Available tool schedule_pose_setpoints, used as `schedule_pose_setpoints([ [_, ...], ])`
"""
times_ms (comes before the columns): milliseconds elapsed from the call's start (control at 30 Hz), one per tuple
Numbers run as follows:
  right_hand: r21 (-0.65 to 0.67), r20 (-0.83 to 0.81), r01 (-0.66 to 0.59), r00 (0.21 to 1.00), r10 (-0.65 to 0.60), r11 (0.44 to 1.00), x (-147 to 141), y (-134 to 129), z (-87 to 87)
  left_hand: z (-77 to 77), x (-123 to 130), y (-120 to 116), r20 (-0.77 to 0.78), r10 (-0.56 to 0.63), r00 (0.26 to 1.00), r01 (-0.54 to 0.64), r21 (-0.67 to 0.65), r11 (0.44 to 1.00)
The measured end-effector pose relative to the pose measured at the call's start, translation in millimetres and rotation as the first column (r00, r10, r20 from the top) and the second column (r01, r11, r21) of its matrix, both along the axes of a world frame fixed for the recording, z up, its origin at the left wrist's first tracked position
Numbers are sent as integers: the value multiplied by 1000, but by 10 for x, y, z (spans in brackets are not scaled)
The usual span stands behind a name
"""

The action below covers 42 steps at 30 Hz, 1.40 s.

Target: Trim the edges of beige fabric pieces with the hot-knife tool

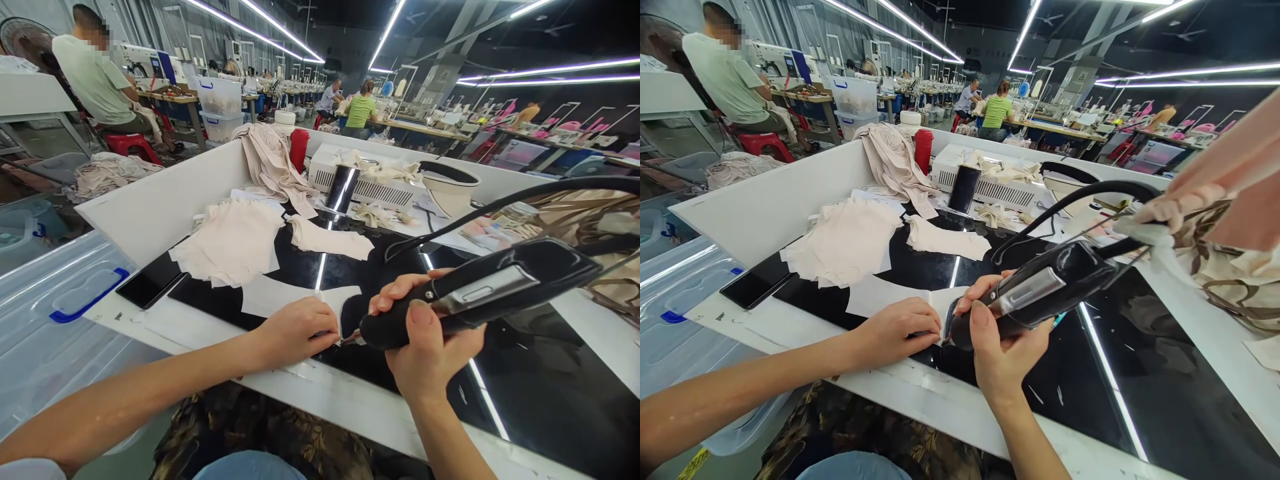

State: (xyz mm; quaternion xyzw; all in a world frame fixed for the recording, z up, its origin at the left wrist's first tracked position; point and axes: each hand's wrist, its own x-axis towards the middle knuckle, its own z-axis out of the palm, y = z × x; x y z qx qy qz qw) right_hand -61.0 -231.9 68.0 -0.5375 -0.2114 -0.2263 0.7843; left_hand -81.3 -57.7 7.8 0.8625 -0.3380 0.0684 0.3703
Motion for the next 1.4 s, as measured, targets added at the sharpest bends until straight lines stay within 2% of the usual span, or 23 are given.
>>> schedule_pose_setpoints([
  [267,-9,-7,-22,1000,22,1000,-59,-21,1,39,27,-43,13,34,999,-36,124,992],
  [367,-7,-13,-22,1000,22,1000,-70,-17,3,51,29,-79,50,70,996,-78,173,982],
  [467,-1,-19,-15,1000,15,1000,-74,-8,2,45,25,-99,130,79,988,-101,166,981],
  [600,5,-21,-14,1000,14,1000,-77,1,3,-2,30,-93,238,-11,971,-36,196,980],
  [767,20,-22,-23,999,23,1000,-76,7,20,-32,31,-30,185,-55,981,11,228,974],
  [933,12,-19,-23,1000,23,1000,-73,8,20,-24,21,63,217,-131,967,83,217,973],
  [1400,30,-33,14,999,-13,999,-67,13,25,-58,11,142,258,-188,948,140,193,971],
])
